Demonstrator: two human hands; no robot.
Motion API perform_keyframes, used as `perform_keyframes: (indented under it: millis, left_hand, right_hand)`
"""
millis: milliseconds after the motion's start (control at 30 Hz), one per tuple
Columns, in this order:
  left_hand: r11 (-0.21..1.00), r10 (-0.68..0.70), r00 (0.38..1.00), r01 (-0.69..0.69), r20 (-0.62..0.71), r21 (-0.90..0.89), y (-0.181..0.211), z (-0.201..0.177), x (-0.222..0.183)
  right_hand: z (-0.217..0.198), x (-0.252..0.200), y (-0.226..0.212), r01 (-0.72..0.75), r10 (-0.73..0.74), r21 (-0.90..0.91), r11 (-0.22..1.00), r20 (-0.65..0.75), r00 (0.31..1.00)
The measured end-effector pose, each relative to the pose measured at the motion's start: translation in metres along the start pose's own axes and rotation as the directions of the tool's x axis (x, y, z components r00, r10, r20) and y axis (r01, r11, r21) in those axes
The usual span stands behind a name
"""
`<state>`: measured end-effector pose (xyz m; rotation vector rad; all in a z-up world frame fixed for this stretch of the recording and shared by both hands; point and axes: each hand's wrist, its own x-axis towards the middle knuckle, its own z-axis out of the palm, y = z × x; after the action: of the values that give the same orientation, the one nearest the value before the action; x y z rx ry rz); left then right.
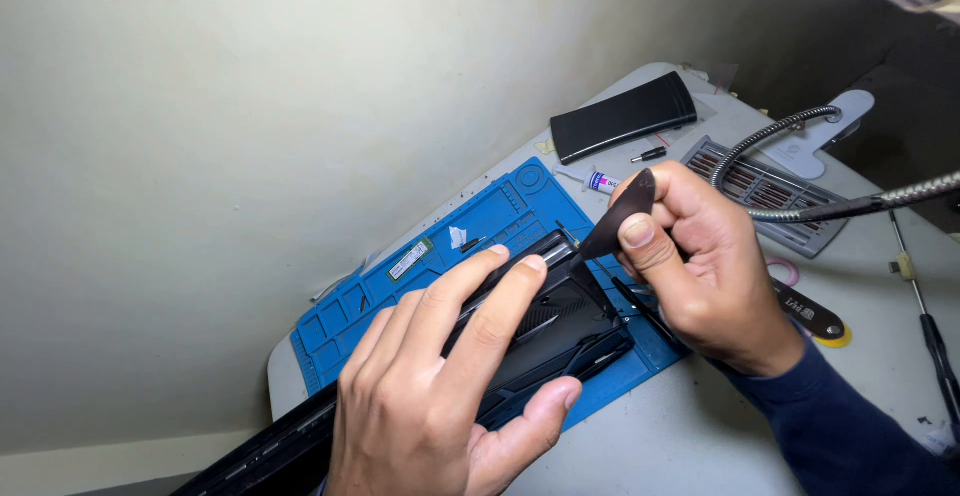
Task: Removing screws and prying open the back cover of a laptop for repair.
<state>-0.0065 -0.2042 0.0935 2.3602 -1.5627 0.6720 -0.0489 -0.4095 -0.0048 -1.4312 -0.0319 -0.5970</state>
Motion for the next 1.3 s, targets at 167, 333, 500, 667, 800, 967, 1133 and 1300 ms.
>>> perform_keyframes:
  millis: [167, 333, 500, 667, 800, 967, 1133, 1300]
  left_hand:
    - [0.999, -0.022, 0.997, 0.02, -0.068, -0.029, 0.005, 0.002, 0.005]
    - [0.998, -0.016, 0.998, 0.012, -0.06, -0.058, 0.005, 0.001, 0.007]
    - [0.998, -0.032, 0.997, 0.028, -0.07, -0.056, 0.005, 0.0, 0.007]
    - [0.999, -0.026, 0.996, 0.022, -0.091, -0.05, 0.003, 0.0, 0.008]
    - [0.998, -0.026, 0.996, 0.021, -0.088, -0.061, 0.001, 0.001, 0.007]
    - [0.998, -0.027, 0.995, 0.021, -0.092, -0.066, 0.0, 0.0, 0.008]
    - [0.998, -0.033, 0.995, 0.026, -0.097, -0.065, 0.003, 0.0, 0.008]
    - [0.996, -0.049, 0.995, 0.042, -0.086, -0.084, 0.004, -0.001, 0.009]
  right_hand:
    - [0.001, -0.006, 0.004, 0.216, -0.282, -0.409, 0.887, -0.108, 0.953]
    - [0.001, -0.004, 0.004, 0.23, -0.283, -0.38, 0.896, -0.088, 0.955]
    - [0.003, -0.003, 0.006, 0.074, -0.074, -0.017, 0.997, -0.027, 0.997]
    - [0.002, -0.006, 0.012, 0.062, -0.073, -0.103, 0.993, -0.113, 0.991]
    - [0.007, -0.006, -0.001, 0.07, -0.086, -0.127, 0.989, -0.127, 0.988]
    - [0.008, -0.001, -0.011, 0.088, -0.125, -0.226, 0.97, -0.154, 0.98]
    - [-0.003, 0.003, -0.022, 0.17, -0.22, -0.418, 0.892, -0.073, 0.973]
    - [-0.02, 0.015, -0.037, 0.35, -0.358, -0.686, 0.638, 0.138, 0.924]
